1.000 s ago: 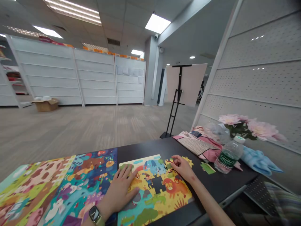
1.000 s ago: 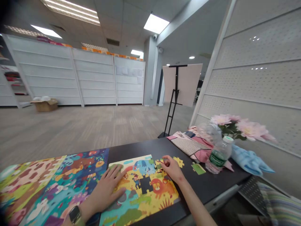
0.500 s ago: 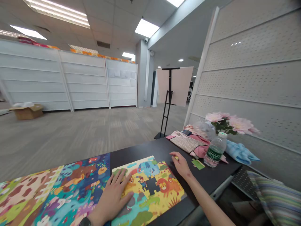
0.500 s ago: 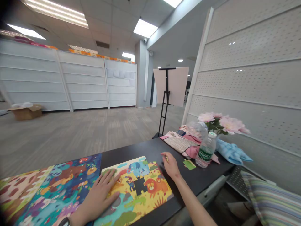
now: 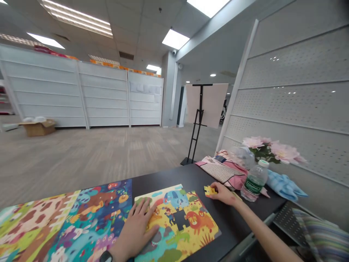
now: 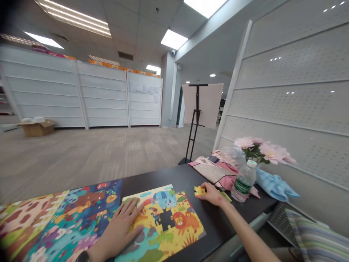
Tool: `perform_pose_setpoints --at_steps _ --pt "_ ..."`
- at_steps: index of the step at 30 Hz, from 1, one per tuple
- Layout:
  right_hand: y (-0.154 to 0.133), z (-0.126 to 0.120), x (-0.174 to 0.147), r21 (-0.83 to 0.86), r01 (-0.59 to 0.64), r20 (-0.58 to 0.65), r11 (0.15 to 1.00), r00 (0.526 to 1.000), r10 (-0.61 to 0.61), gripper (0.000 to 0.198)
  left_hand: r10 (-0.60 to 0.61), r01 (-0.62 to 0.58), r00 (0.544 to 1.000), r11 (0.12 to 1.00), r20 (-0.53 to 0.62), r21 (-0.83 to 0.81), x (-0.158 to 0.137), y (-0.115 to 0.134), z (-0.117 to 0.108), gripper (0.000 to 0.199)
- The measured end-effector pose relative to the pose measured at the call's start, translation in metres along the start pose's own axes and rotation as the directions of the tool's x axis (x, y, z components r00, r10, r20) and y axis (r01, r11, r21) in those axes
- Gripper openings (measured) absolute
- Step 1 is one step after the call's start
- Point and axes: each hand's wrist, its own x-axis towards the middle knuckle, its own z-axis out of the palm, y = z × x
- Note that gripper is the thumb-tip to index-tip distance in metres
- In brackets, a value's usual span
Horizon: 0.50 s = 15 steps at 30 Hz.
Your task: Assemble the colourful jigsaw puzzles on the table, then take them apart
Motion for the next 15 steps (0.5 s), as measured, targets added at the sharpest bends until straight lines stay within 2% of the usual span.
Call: perform_pose_setpoints --at_steps 3,6,12,15 --pt "-0.014 0.003 -0.003 0.090 0.018 0.027 0.996 0.999 -0.021 0.039 -0.006 0.006 1.000 1.000 0.005 -0.007 0.000 0.001 -0.002 0.066" --pt "-0.037 0.017 -0.013 0.181 0.040 0.054 0.983 0.997 -0.051 0.038 -0.014 0.014 1.000 1.000 0.013 -0.019 0.000 0.004 -0.006 0.067" --pt "-0.094 0.079 -0.051 0.383 0.024 0.277 0.923 0.951 -0.140 0.036 -0.018 0.019 1.000 0.999 0.012 -0.044 -0.003 0.007 -0.014 0.067" --pt "-0.111 0.106 -0.069 0.361 0.005 0.276 0.933 0.955 -0.112 0.030 -0.015 0.014 1.000 0.999 -0.004 -0.045 -0.003 0.007 -0.013 0.067"
